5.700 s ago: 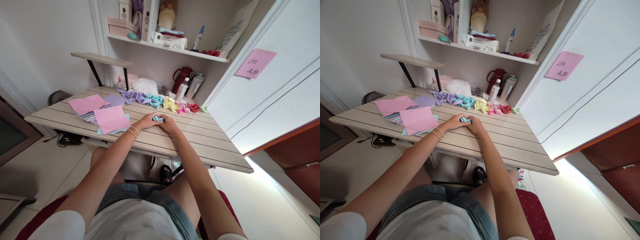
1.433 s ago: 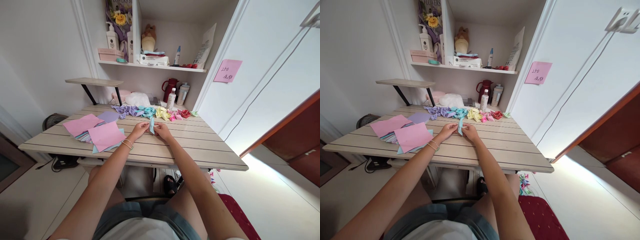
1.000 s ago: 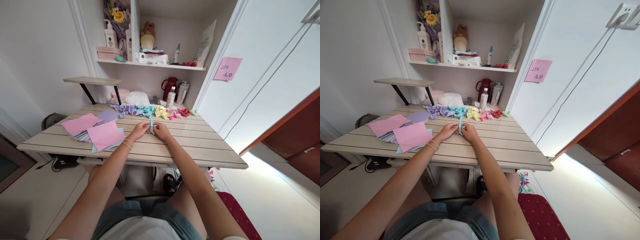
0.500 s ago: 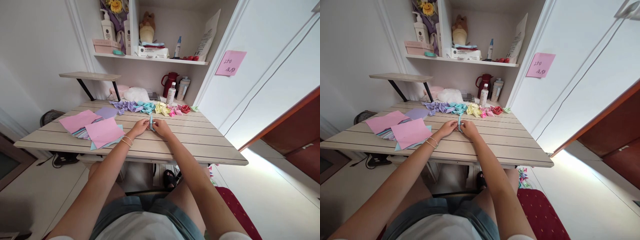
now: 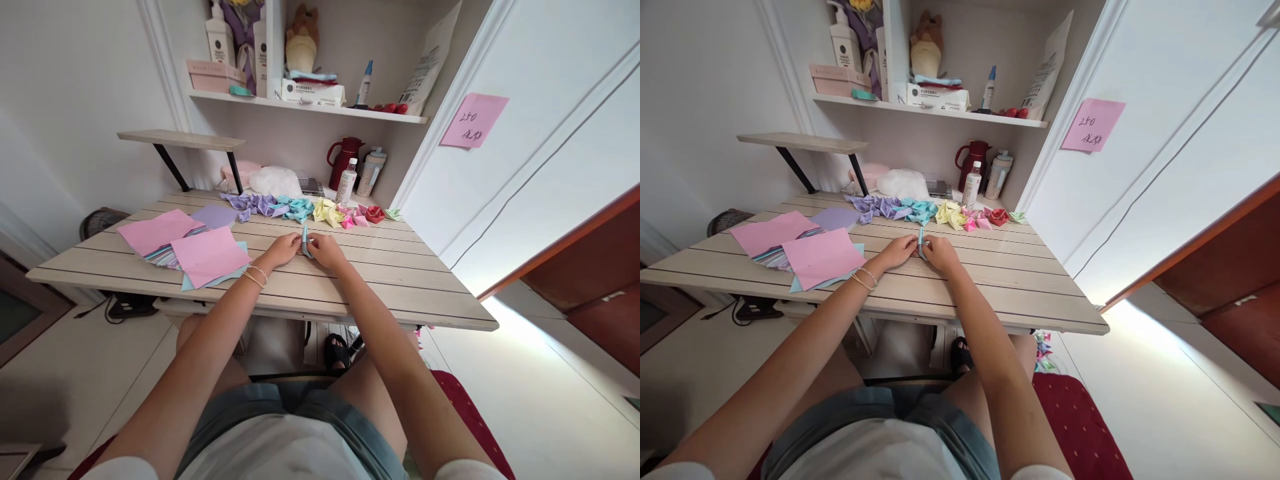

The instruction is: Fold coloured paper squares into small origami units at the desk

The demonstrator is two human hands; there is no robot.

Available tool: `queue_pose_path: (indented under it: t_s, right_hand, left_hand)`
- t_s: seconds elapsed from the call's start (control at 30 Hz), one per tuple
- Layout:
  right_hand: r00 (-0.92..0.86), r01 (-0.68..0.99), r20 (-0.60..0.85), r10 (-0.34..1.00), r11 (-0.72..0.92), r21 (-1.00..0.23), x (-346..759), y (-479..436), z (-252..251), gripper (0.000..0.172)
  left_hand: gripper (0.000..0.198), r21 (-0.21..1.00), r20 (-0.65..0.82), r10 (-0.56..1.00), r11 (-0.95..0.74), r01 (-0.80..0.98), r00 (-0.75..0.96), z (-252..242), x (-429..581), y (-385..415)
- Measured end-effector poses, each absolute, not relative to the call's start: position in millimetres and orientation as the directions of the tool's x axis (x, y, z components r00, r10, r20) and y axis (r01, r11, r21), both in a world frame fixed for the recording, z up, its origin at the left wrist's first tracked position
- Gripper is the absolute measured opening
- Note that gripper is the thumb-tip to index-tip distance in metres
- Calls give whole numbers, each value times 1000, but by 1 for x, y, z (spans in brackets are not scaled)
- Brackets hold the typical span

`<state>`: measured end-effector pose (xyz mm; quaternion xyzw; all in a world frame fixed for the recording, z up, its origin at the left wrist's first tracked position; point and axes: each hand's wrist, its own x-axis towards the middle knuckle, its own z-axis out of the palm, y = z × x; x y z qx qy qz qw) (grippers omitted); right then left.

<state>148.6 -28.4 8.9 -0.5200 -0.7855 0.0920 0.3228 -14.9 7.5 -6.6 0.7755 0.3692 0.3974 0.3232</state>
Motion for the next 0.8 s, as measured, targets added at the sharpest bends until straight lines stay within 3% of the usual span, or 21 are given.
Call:
queue_pose_path:
  t_s: [0.37, 0.63, 0.8]
  right_hand:
    - [-258, 762, 399, 880, 439, -476, 149, -30, 9, 25]
    - [-223, 719, 394, 892, 423, -551, 148, -27, 6, 25]
    - [-191, 691, 418, 888, 424, -585, 146, -28, 5, 35]
  left_hand:
    - [17, 728, 333, 831, -527, 439, 445, -4, -16, 3]
    - [19, 878, 359, 855, -445, 175, 374, -14, -14, 11]
    - [23, 931, 325, 896, -359, 64, 304, -12, -14, 13]
